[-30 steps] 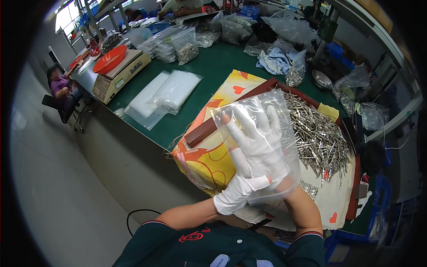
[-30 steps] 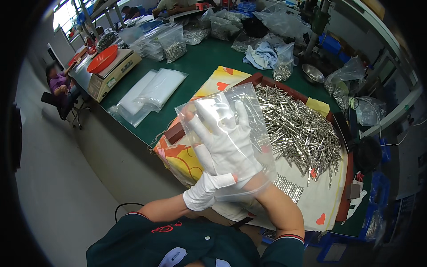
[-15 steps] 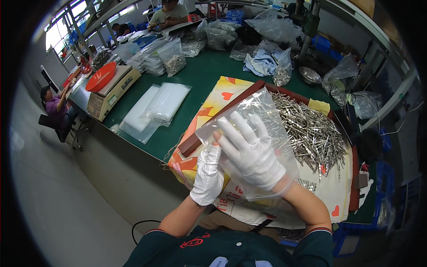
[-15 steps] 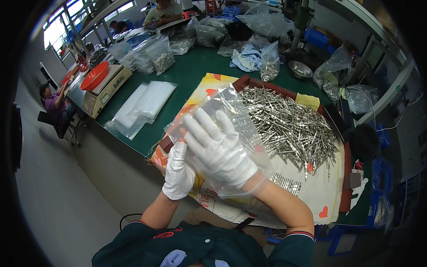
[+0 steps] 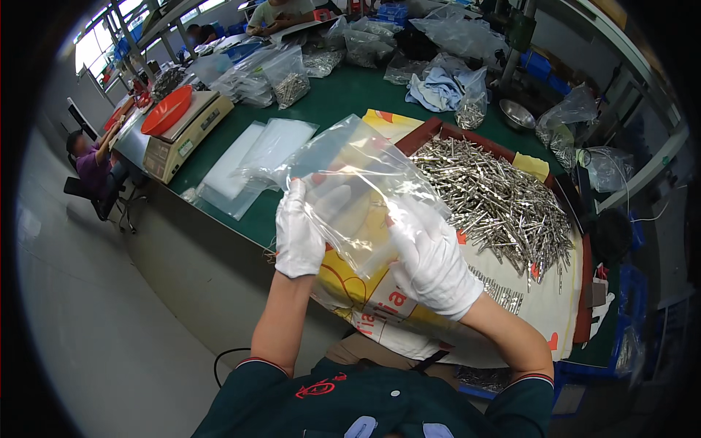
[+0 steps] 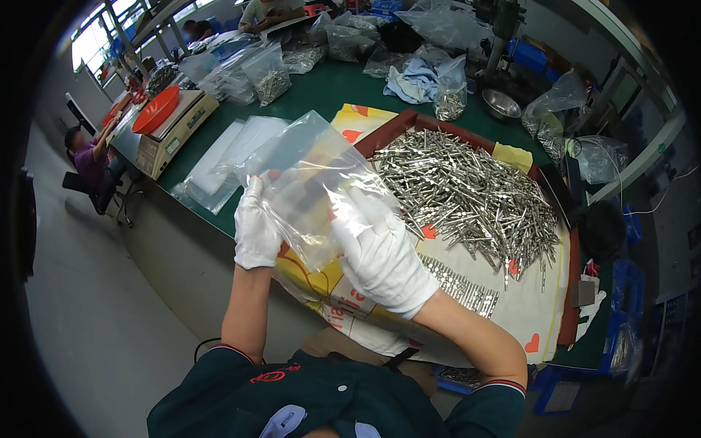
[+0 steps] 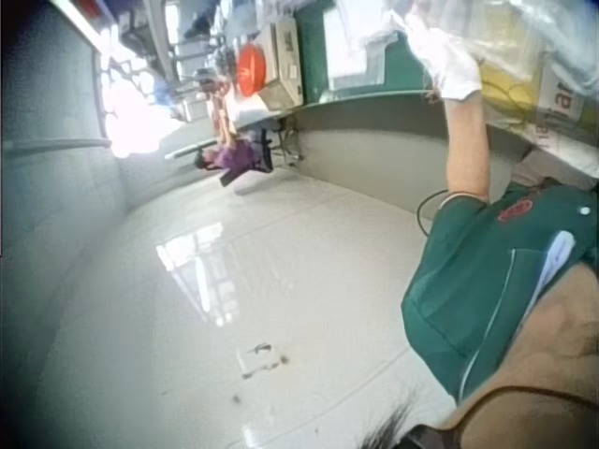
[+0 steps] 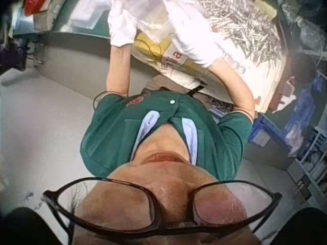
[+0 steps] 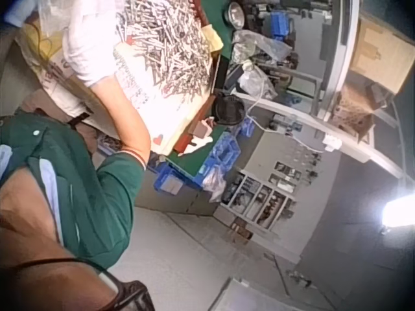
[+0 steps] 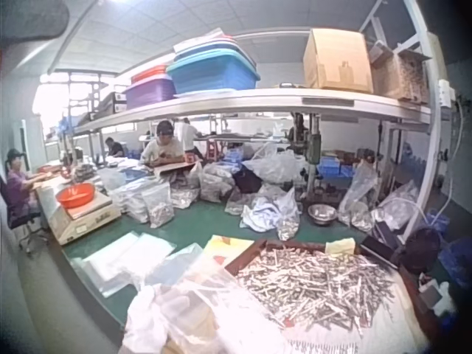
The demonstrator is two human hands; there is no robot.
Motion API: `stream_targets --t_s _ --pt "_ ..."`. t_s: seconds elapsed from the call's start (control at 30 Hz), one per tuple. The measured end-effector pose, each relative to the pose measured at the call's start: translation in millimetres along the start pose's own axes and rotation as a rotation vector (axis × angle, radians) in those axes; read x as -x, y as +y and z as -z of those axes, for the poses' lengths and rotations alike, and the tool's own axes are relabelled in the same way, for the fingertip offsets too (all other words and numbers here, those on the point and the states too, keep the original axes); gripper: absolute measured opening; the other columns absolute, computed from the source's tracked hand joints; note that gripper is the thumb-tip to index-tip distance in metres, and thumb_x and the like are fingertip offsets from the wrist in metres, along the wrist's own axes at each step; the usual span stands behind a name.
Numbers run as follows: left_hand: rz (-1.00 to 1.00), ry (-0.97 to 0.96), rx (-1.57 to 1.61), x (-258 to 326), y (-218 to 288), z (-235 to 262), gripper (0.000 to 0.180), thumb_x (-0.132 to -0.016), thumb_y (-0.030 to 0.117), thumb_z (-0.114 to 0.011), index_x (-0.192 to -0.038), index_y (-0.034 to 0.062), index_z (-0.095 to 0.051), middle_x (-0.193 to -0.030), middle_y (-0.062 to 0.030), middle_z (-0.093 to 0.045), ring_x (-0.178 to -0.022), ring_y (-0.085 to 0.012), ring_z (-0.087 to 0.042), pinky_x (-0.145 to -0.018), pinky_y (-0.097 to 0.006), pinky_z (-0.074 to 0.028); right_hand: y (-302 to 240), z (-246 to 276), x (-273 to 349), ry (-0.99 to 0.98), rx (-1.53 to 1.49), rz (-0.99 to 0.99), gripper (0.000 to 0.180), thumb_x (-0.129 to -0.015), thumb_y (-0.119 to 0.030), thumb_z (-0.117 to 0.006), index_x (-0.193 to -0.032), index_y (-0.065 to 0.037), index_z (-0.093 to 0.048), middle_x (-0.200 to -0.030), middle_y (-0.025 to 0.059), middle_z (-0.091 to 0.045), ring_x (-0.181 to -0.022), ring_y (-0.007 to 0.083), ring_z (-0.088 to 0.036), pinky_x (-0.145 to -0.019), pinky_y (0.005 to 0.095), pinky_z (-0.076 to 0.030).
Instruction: Sorting small metal pins into rows on a workbench and then packing them into clear plastic bags.
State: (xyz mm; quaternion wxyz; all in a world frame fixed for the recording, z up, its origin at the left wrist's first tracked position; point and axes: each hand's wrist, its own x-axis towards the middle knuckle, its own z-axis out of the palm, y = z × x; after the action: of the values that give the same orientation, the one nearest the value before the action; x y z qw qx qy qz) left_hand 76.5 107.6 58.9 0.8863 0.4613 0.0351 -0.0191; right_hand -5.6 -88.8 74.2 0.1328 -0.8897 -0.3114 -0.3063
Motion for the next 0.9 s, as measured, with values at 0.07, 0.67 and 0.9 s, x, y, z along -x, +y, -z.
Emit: stream_targets --t_s 0.07,0.67,0.9 --pt "-0.031 0.101 0.055 -8.3 5.5 8.7 0.044 -0.104 0.038 -0.032 -0.119 -0.0005 -0.047 -0.122 -0.0211 -0.058 -0.112 -0.0323 -0.059 -0.095 -0.045 -0.05 7.1 -5.1 11.6 0.157 -0.055 0.117 0.051 -0.07 -0.005 -0.067 -0.118 0.003 -0.055 -0.117 0.0177 -0.057 -0.105 0.0338 -0.057 -0.09 0.0466 -0.047" --pt "-0.452 -0.16 -0.572 6.8 6.1 9.0 0.121 -0.072 0.042 -0.083 -0.15 -0.0009 -0.001 -0.15 -0.0246 -0.024 -0.133 -0.029 -0.041 -0.103 -0.038 -0.042 54.4 -45.3 -46.7 0.339 0.068 -0.353 0.004 -0.08 -0.008 -0.062 -0.083 -0.009 -0.063 -0.054 0.0096 -0.057 -0.046 0.0289 -0.058 -0.046 0.0391 -0.044" --pt "-1.028 0.013 -1.447 -11.8 -12.5 1.6 0.069 -0.069 0.011 -0.069 -0.133 -0.0006 -0.046 -0.138 -0.0228 -0.045 -0.124 -0.038 -0.048 -0.105 -0.05 -0.035 44.8 -52.8 -72.5 0.218 0.169 -0.371 0.005 -0.082 -0.014 -0.06 -0.081 -0.009 -0.061 -0.054 0.0114 -0.059 -0.05 0.03 -0.062 -0.049 0.0405 -0.048"
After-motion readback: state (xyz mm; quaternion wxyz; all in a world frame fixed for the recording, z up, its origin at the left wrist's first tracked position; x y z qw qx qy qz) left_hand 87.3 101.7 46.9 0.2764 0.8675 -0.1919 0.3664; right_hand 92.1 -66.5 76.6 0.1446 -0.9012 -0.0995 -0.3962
